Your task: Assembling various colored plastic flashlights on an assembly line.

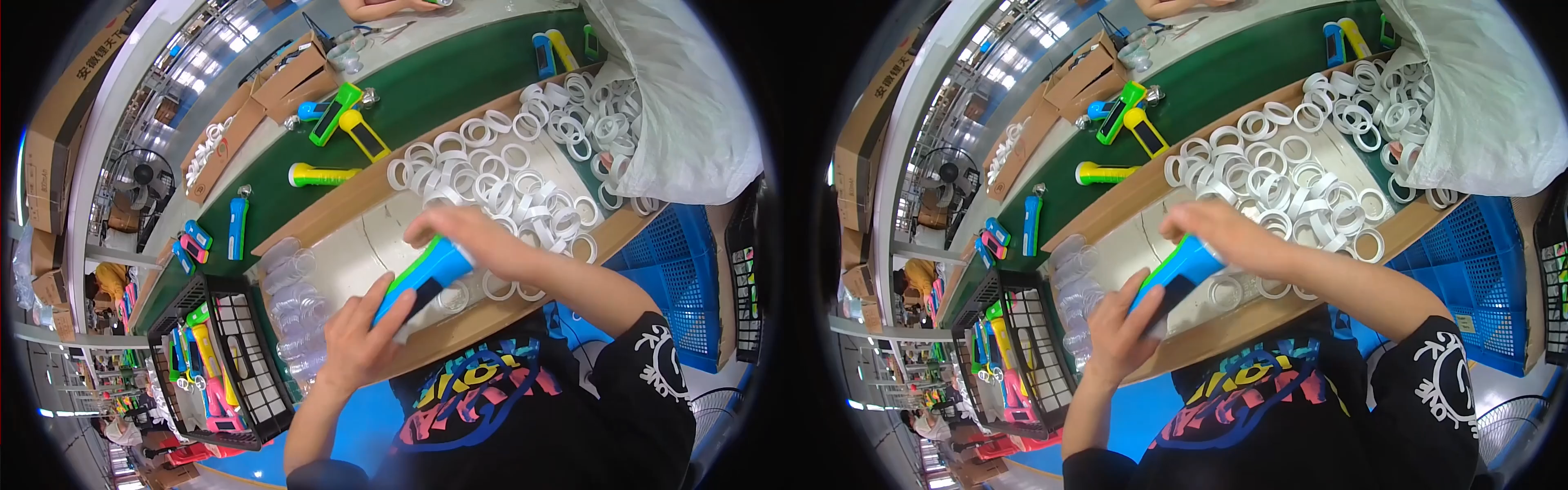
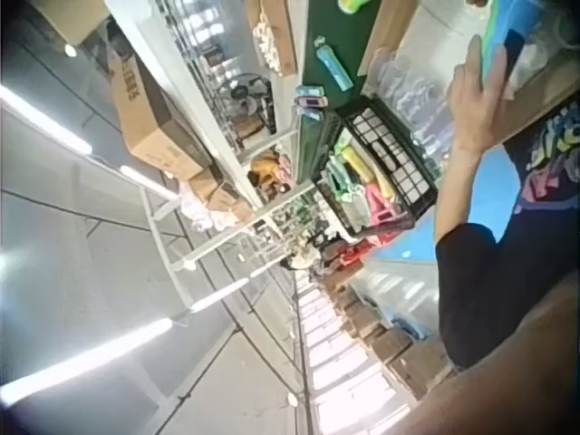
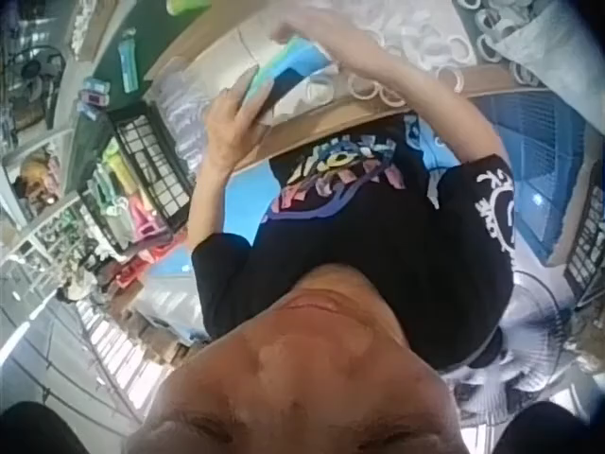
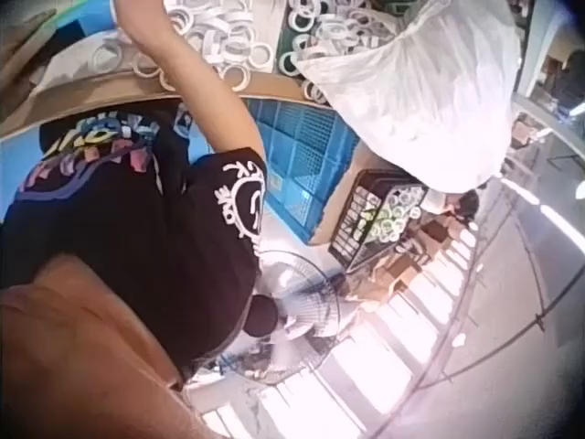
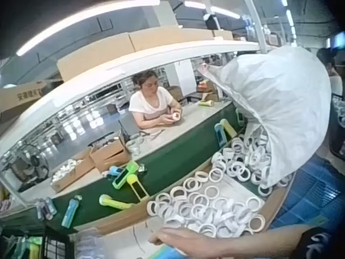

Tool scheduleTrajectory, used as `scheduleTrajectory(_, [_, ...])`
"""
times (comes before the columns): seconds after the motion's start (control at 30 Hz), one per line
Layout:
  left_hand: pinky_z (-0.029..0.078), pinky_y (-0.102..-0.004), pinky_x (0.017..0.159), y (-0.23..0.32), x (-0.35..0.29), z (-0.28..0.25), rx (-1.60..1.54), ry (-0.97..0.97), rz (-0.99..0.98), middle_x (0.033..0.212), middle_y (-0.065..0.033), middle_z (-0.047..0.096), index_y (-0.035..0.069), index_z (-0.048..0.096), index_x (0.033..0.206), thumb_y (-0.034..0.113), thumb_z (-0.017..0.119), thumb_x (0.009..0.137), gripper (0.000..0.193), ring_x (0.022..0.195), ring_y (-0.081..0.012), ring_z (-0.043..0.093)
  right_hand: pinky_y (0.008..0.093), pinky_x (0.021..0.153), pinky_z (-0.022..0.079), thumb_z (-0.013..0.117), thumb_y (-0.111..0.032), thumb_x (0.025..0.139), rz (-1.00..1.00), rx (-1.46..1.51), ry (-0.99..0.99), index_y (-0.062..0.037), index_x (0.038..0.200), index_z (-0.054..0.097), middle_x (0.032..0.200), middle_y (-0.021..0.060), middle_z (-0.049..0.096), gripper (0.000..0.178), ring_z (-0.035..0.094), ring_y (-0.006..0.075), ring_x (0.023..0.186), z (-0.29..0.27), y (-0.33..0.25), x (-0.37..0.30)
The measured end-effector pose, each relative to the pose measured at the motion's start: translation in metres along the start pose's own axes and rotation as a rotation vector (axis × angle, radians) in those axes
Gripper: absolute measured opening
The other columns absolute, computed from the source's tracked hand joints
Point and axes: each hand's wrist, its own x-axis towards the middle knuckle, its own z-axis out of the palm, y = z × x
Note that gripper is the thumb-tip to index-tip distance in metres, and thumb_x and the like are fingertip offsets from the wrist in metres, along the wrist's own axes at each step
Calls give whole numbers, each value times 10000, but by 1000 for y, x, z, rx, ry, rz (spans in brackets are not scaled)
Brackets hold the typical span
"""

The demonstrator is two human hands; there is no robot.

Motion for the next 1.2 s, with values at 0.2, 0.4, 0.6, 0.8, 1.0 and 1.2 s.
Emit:
scheduleTrajectory(0.2, [501,-352,842,16,-10,-51,-990,-323,-186,1124,-171,625,20,547,1235,61,766,620,653,996,-318,633,448,853,480,505,-359,841,-961,-619,-318,-80,1016,657,1154,139,594,363,569,332,1073,40,-63,-56])
scheduleTrajectory(0.4, [504,-346,559,15,10,-32,-68,-105,11,1143,-133,570,46,466,1294,39,722,516,819,659,-257,569,309,839,466,457,-253,925,228,402,114,9,909,607,897,137,643,302,609,187,911,22,-17,-9])
scheduleTrajectory(0.6, [514,-336,731,9,-12,-2,-375,38,-240,1199,-156,555,45,475,1293,37,730,644,697,877,-286,632,336,881,452,443,-320,948,134,382,95,-32,1027,578,1024,124,621,328,574,208,1002,21,-8,8])
scheduleTrajectory(0.8, [494,-312,702,30,-37,52,-2369,24,-729,1140,-226,562,-7,369,1335,322,716,745,759,876,-244,582,398,967,419,540,-428,897,8,597,45,-56,1228,445,1200,138,535,506,521,240,1137,24,6,-16])
scheduleTrajectory(1.0, [489,-346,713,59,-27,66,-1527,176,-953,1144,-206,558,11,345,1342,411,624,830,707,891,-259,583,357,878,474,606,-355,879,-53,562,233,-60,1171,466,1096,127,556,438,574,218,1023,41,23,-11])
scheduleTrajectory(1.2, [494,-352,662,63,-8,40,-1395,12,-991,925,-125,562,14,377,1270,155,729,743,650,775,-238,594,361,887,482,601,-273,891,-87,657,281,-78,1132,442,1037,106,560,348,577,230,1026,53,4,-7])
